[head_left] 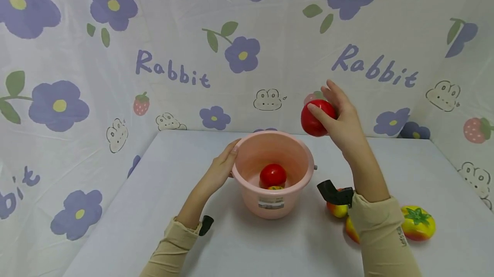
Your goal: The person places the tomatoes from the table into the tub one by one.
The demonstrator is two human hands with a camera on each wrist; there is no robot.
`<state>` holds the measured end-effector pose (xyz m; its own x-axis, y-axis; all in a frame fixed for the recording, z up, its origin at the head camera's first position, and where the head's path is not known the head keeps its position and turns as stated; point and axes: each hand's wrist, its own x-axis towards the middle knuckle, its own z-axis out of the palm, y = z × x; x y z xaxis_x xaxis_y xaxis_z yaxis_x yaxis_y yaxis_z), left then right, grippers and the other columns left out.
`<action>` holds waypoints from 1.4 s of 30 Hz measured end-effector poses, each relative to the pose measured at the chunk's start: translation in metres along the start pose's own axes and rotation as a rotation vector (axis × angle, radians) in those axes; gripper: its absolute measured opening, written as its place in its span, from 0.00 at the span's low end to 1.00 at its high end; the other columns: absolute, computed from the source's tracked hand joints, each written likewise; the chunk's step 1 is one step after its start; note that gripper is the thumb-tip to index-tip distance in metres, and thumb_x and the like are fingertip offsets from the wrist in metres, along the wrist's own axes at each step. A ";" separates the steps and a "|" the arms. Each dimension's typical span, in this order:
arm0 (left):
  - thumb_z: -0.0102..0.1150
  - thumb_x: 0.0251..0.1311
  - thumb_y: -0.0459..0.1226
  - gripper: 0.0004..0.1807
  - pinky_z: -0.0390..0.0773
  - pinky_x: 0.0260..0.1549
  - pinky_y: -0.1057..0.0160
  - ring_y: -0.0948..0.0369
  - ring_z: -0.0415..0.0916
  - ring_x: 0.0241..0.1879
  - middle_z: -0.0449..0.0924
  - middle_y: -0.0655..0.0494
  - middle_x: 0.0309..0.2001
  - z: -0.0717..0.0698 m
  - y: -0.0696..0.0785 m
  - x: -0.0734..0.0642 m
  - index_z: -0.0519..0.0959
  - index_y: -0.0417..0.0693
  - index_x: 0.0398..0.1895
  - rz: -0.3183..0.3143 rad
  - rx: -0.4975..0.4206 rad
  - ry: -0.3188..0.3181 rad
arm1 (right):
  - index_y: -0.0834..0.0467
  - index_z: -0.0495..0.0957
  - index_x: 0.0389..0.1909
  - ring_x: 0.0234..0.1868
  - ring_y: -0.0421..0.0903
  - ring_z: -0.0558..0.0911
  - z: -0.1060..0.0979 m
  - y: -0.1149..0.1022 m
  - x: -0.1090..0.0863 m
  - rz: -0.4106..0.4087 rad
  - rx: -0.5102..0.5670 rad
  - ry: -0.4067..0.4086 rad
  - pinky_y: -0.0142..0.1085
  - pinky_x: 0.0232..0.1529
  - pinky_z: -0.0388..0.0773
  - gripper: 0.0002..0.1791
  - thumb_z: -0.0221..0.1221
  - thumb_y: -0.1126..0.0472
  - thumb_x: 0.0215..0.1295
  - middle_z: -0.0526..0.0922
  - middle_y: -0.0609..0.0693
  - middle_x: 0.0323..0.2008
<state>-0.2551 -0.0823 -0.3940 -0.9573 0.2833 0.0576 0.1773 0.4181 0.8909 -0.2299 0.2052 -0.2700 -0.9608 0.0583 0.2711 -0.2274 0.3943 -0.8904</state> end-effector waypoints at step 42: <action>0.30 0.76 0.55 0.27 0.82 0.39 0.60 0.48 0.80 0.48 0.73 0.47 0.65 0.001 0.001 0.002 0.57 0.65 0.74 0.001 -0.010 -0.012 | 0.41 0.50 0.76 0.74 0.52 0.62 0.076 -0.028 0.027 -0.075 0.047 -0.197 0.50 0.61 0.75 0.42 0.61 0.53 0.66 0.60 0.46 0.75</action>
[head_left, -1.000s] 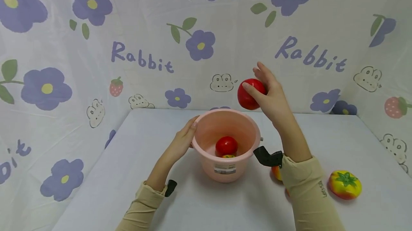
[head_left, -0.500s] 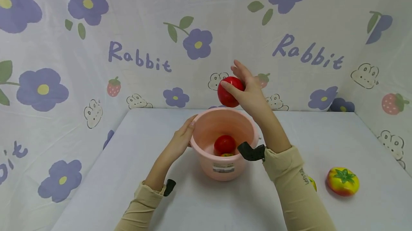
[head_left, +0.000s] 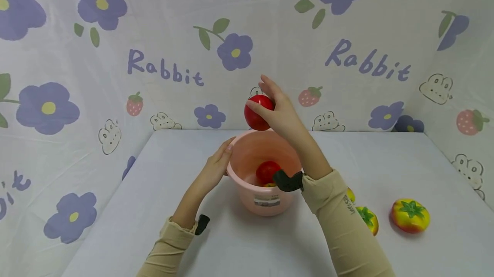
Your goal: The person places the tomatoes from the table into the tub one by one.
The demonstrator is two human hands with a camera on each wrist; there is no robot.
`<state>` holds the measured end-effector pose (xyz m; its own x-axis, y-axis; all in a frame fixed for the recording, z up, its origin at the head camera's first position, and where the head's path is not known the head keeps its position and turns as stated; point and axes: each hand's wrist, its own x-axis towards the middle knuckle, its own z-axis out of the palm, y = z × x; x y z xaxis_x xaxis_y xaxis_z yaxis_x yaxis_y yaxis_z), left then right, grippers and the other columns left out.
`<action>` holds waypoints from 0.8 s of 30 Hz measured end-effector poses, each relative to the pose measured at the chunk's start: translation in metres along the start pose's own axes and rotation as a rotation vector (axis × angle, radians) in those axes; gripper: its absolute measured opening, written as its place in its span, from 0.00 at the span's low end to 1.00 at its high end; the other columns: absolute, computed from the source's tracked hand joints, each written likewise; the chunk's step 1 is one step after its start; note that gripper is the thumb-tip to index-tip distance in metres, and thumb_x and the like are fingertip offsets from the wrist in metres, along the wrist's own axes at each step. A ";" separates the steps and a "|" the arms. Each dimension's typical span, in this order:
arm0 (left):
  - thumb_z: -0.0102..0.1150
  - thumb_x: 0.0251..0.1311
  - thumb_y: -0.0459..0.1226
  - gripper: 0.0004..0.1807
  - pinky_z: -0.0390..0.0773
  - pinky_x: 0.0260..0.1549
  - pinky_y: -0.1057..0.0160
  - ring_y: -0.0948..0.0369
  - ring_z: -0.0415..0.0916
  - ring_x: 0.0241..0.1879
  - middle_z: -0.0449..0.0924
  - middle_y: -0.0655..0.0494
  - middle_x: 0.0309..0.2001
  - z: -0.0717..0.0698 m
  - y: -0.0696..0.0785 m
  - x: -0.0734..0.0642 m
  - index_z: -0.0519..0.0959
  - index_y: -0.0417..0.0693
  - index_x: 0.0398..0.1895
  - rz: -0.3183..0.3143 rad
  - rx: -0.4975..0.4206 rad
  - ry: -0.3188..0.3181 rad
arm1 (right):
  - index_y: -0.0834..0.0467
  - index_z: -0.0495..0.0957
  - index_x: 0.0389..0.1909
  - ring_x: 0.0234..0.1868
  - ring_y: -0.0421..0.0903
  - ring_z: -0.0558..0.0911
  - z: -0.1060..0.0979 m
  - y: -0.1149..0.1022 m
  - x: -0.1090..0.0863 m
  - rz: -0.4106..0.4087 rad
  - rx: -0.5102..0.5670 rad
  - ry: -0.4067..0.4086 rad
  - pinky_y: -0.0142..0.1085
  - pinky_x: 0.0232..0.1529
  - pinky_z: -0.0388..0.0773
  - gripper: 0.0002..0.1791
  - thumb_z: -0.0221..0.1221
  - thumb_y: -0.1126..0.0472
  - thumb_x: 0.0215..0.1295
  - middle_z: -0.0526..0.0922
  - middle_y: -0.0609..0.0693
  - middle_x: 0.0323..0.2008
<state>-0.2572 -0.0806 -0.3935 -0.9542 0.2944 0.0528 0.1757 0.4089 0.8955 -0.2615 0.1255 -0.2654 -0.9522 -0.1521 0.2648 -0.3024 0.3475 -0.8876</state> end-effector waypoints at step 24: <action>0.29 0.76 0.56 0.28 0.83 0.43 0.57 0.49 0.79 0.51 0.70 0.48 0.67 0.001 0.002 -0.001 0.55 0.65 0.75 -0.018 0.008 -0.008 | 0.49 0.46 0.78 0.77 0.51 0.56 0.005 0.001 -0.004 -0.008 -0.014 -0.089 0.52 0.72 0.60 0.41 0.55 0.47 0.70 0.57 0.51 0.76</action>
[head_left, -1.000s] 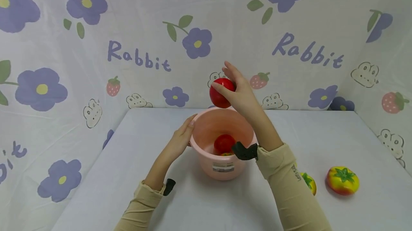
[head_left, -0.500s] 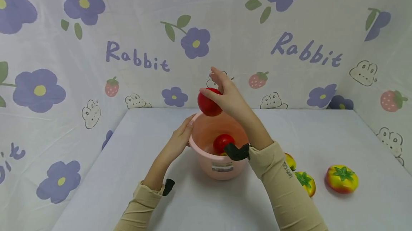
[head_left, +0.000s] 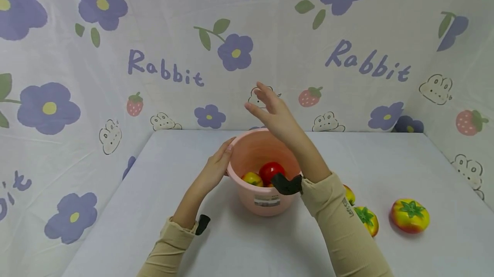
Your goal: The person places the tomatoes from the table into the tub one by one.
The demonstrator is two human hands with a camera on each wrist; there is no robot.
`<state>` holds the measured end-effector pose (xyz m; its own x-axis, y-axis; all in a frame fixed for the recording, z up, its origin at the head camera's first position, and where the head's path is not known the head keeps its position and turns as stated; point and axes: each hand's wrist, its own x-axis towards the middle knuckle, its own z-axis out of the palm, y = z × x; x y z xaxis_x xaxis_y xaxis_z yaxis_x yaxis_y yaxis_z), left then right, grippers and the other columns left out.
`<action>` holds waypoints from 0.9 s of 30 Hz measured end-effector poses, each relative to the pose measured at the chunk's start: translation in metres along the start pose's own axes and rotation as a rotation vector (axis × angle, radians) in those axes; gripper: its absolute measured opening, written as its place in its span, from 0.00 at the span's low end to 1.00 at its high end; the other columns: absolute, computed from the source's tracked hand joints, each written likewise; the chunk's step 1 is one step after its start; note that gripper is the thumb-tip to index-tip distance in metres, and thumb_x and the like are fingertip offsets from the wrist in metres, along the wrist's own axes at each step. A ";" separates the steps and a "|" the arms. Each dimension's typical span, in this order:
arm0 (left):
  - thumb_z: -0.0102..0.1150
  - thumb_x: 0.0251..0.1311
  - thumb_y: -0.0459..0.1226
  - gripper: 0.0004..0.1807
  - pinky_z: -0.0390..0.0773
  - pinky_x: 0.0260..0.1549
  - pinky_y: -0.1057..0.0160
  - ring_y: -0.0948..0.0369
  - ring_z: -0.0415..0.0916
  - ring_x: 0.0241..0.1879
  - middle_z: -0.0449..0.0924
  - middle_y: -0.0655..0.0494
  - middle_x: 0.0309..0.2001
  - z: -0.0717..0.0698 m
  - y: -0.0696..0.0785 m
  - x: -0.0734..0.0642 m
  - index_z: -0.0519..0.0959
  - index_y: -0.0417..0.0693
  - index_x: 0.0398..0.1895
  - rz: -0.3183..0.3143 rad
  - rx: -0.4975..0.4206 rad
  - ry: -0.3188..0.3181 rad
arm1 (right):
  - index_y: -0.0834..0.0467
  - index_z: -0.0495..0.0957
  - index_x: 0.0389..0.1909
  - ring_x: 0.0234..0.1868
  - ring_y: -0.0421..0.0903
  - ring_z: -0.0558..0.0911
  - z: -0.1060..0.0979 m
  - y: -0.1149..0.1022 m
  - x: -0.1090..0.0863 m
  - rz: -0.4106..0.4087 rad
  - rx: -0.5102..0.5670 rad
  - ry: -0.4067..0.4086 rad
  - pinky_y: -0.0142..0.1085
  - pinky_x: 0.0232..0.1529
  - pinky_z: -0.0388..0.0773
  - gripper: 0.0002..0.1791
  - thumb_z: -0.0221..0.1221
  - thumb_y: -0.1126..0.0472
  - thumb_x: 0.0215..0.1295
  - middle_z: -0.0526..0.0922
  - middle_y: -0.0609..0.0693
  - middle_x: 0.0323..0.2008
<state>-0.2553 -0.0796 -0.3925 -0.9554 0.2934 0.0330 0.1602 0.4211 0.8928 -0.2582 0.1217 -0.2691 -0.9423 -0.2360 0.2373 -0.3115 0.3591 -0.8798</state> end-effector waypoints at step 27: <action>0.29 0.75 0.58 0.29 0.83 0.42 0.57 0.48 0.78 0.52 0.70 0.48 0.67 0.000 -0.002 0.001 0.55 0.66 0.75 -0.005 0.012 0.004 | 0.45 0.45 0.78 0.78 0.51 0.54 -0.021 0.014 -0.019 0.036 -0.083 0.081 0.57 0.74 0.53 0.42 0.56 0.47 0.69 0.55 0.49 0.77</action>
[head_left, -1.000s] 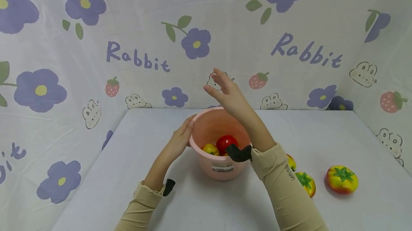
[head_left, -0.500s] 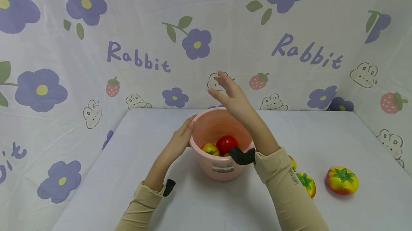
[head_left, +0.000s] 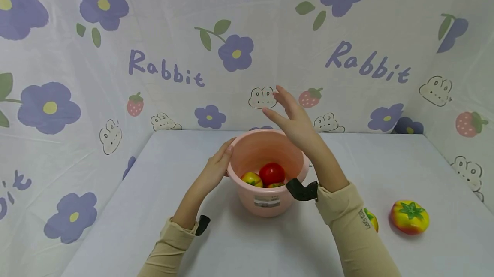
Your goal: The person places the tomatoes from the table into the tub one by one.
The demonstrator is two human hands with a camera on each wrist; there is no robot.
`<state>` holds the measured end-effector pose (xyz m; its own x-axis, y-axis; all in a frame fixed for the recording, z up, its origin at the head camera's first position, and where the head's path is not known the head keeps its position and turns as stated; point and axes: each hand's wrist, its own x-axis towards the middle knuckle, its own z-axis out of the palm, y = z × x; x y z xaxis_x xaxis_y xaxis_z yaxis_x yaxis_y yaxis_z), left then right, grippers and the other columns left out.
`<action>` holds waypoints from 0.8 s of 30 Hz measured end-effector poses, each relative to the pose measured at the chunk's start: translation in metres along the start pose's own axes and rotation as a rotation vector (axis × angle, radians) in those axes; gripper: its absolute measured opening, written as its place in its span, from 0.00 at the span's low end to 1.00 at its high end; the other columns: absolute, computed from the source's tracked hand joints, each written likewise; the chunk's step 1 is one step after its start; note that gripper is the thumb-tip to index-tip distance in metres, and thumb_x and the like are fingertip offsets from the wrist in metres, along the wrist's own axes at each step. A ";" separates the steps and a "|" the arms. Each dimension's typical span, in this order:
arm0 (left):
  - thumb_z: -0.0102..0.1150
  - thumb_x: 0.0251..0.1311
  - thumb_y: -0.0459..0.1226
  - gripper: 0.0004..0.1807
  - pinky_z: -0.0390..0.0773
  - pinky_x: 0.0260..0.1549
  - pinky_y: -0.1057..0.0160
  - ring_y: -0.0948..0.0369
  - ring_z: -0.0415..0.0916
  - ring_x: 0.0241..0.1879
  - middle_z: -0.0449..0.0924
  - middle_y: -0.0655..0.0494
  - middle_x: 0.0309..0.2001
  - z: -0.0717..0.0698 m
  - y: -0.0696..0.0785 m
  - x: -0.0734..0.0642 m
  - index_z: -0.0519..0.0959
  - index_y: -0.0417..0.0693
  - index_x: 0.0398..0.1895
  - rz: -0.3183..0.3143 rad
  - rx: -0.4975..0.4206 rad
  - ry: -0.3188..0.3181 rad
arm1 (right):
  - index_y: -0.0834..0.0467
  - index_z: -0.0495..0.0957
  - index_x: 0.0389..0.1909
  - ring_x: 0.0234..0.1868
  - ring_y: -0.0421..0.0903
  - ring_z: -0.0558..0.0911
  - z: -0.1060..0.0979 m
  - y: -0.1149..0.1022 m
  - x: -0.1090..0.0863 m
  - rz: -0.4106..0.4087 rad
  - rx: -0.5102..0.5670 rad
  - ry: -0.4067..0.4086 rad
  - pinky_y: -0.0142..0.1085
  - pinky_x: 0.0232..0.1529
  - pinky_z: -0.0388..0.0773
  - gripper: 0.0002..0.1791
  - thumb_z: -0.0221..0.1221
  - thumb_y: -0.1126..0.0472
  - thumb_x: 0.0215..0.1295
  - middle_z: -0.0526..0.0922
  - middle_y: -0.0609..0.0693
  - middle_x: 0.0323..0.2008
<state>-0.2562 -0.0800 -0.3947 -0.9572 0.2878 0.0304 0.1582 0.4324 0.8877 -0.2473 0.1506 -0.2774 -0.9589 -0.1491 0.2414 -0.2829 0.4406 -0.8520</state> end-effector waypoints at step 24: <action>0.29 0.75 0.57 0.29 0.83 0.43 0.56 0.48 0.78 0.53 0.70 0.49 0.68 0.001 -0.002 0.001 0.55 0.66 0.76 0.000 -0.004 0.006 | 0.47 0.43 0.78 0.79 0.50 0.52 -0.027 0.023 -0.016 0.032 -0.017 0.066 0.53 0.76 0.50 0.43 0.55 0.48 0.70 0.53 0.52 0.77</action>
<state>-0.2575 -0.0792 -0.3967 -0.9587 0.2825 0.0334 0.1574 0.4291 0.8894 -0.2393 0.1866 -0.2883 -0.9667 -0.0764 0.2444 -0.2517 0.4592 -0.8519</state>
